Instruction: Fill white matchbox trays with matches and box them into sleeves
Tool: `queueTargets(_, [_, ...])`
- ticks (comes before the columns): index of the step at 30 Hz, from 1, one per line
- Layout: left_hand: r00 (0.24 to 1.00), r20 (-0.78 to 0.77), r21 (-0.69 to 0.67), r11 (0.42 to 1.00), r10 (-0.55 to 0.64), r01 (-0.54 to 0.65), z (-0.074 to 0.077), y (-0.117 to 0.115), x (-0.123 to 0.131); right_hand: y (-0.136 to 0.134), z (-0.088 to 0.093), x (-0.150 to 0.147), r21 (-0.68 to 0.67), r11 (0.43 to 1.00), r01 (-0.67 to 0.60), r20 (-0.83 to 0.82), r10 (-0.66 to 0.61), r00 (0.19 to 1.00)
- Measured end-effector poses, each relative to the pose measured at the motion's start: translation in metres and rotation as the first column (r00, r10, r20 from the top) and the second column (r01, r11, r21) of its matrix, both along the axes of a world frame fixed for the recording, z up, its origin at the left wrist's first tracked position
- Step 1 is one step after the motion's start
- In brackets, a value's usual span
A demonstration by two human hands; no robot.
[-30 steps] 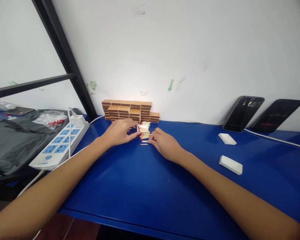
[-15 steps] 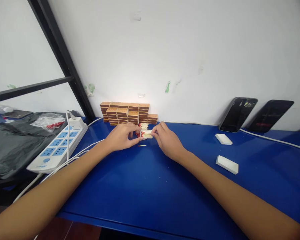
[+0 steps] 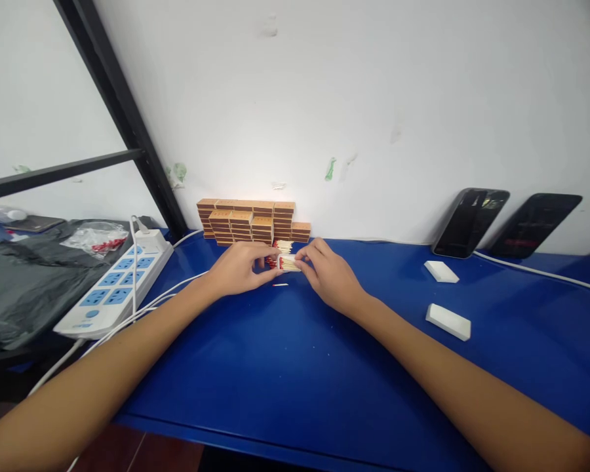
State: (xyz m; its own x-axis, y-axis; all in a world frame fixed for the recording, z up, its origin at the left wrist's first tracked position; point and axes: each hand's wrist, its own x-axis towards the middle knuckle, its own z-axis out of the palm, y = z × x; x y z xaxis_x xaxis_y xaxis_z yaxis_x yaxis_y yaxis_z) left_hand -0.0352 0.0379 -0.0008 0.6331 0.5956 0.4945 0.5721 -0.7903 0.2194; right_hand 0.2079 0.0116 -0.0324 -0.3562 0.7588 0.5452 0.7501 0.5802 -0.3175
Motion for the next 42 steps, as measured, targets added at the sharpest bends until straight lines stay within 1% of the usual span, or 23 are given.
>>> queueTargets(4, [0.999, -0.008, -0.004, 0.999, 0.033, -0.033, 0.002, 0.003, -0.003, -0.001, -0.001, -0.001, 0.011, 1.000, 0.000, -0.054, 0.001, 0.999])
queueTargets(7, [0.997, -0.028, 0.041, 0.997, 0.072, -0.070, 0.003, 0.007, -0.007, -0.001, -0.004, -0.003, 0.002, 1.000, 0.014, -0.069, -0.014, 0.998])
queueTargets(9, [0.995, -0.029, 0.076, 0.993, 0.092, -0.089, 0.004, 0.010, -0.010, -0.001, -0.008, -0.004, -0.015, 1.000, -0.019, -0.035, 0.019, 0.999])
queueTargets(12, [0.994, -0.036, 0.088, 0.991, 0.107, -0.104, 0.004, 0.013, -0.012, -0.001, -0.012, -0.005, -0.061, 0.993, -0.104, 0.046, 0.107, 0.993])
queueTargets(14, [0.993, -0.044, 0.093, 0.990, 0.110, -0.105, 0.003, 0.013, -0.013, -0.002, -0.012, -0.006, -0.092, 0.988, -0.120, 0.058, 0.126, 0.990])
queueTargets(20, [0.991, -0.067, 0.119, 0.987, 0.120, -0.111, 0.003, 0.012, -0.013, -0.005, -0.006, -0.007, -0.156, 0.983, -0.098, 0.042, 0.106, 0.994])
queueTargets(25, [0.990, -0.069, 0.106, 0.988, 0.119, -0.111, 0.004, 0.014, -0.014, -0.004, -0.006, -0.006, -0.149, 0.986, -0.077, 0.048, 0.085, 0.995])
queueTargets(32, [0.991, -0.068, 0.117, 0.988, 0.114, -0.105, 0.004, 0.013, -0.014, -0.001, -0.007, -0.005, -0.192, 0.980, -0.058, 0.108, 0.079, 0.991])
queueTargets(42, [0.987, -0.102, 0.127, 0.986, 0.125, -0.112, 0.004, 0.012, -0.014, -0.002, -0.005, -0.005, -0.189, 0.980, -0.058, 0.143, 0.086, 0.986])
